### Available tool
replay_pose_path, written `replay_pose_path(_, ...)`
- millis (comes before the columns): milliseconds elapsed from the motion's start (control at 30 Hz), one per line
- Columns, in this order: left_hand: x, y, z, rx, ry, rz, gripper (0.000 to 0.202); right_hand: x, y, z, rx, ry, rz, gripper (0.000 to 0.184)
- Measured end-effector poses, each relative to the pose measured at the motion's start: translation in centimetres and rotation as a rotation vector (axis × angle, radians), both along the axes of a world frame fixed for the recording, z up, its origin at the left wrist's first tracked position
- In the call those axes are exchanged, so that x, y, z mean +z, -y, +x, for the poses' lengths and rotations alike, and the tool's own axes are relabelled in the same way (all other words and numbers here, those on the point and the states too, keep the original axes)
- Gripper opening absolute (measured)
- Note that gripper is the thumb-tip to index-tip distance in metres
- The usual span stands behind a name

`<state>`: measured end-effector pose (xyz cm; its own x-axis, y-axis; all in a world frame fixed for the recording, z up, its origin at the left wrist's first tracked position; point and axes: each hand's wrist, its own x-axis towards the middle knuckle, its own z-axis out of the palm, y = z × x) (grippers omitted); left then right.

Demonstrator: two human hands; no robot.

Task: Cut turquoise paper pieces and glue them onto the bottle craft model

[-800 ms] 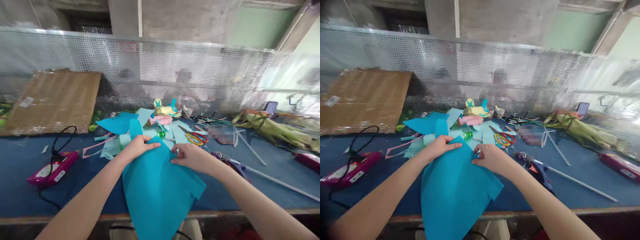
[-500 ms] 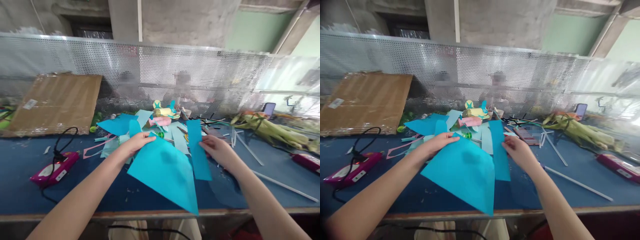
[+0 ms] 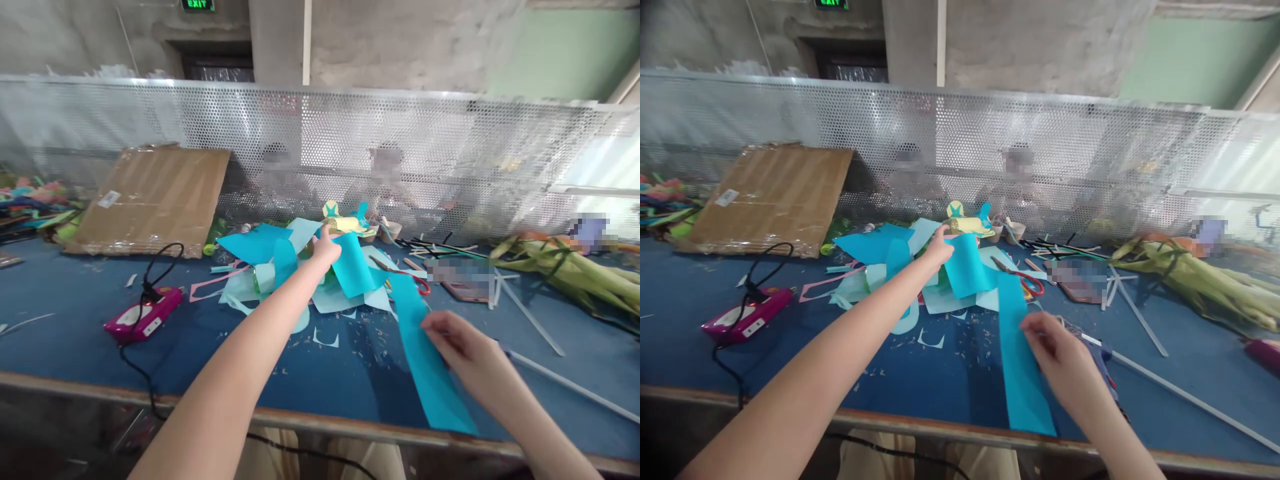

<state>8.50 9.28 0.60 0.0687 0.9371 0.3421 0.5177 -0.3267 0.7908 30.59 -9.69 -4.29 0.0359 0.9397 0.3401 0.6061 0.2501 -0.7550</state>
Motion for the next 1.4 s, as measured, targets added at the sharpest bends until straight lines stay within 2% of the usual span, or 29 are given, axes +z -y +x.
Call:
replay_pose_path(133,1.0,0.1,-1.3,0.003,-0.218,0.062,0.031,-0.2,0.4,-2.8,0.181,0.051,-0.23,0.036)
replay_pose_path(200,2.1,0.4,-2.6,-0.01,-0.302,0.106,0.026,-0.1,0.4,-4.2,0.273,0.055,-0.269,0.037)
replay_pose_path(367,5.1,2.5,-7.3,0.017,-0.379,0.21,0.02,1.3,-0.3,-7.4,0.457,0.117,-0.211,0.035)
replay_pose_path(467,5.7,5.3,-9.9,0.07,-0.362,0.234,0.022,3.0,-0.5,-9.1,0.524,0.156,-0.116,0.028)
replay_pose_path(600,4.1,9.5,-12.2,0.055,-0.361,0.213,0.021,4.7,-1.1,-10.8,0.642,0.09,-0.086,0.023)
replay_pose_path(667,2.9,11.0,-13.0,-0.004,-0.366,0.123,0.023,4.9,-1.8,-11.5,0.679,0.045,-0.099,0.024)
replay_pose_path(800,1.0,12.6,-13.9,-0.072,-0.167,-0.088,0.035,4.2,-3.1,-12.6,0.664,0.037,-0.154,0.023)
replay_pose_path(900,0.6,13.2,-13.9,-0.119,0.032,-0.254,0.048,3.4,-3.6,-13.0,0.681,0.025,-0.176,0.027)
replay_pose_path(967,0.5,13.4,-13.7,-0.128,0.129,-0.312,0.055,2.9,-3.6,-13.1,0.696,0.012,-0.183,0.029)
replay_pose_path(1067,0.2,13.3,-13.2,-0.095,0.175,-0.275,0.06,2.0,-3.7,-13.2,0.697,0.005,-0.217,0.036)
replay_pose_path(1233,-0.6,12.6,-13.4,-0.058,0.105,-0.206,0.046,1.1,-4.1,-13.2,0.637,-0.027,-0.32,0.035)
replay_pose_path(1333,-0.9,12.0,-14.4,-0.022,-0.053,-0.071,0.031,1.0,-4.6,-12.9,0.581,-0.066,-0.328,0.031)
replay_pose_path(1400,-0.9,11.8,-15.2,0.004,-0.239,0.058,0.025,1.0,-4.9,-12.6,0.511,-0.069,-0.312,0.03)
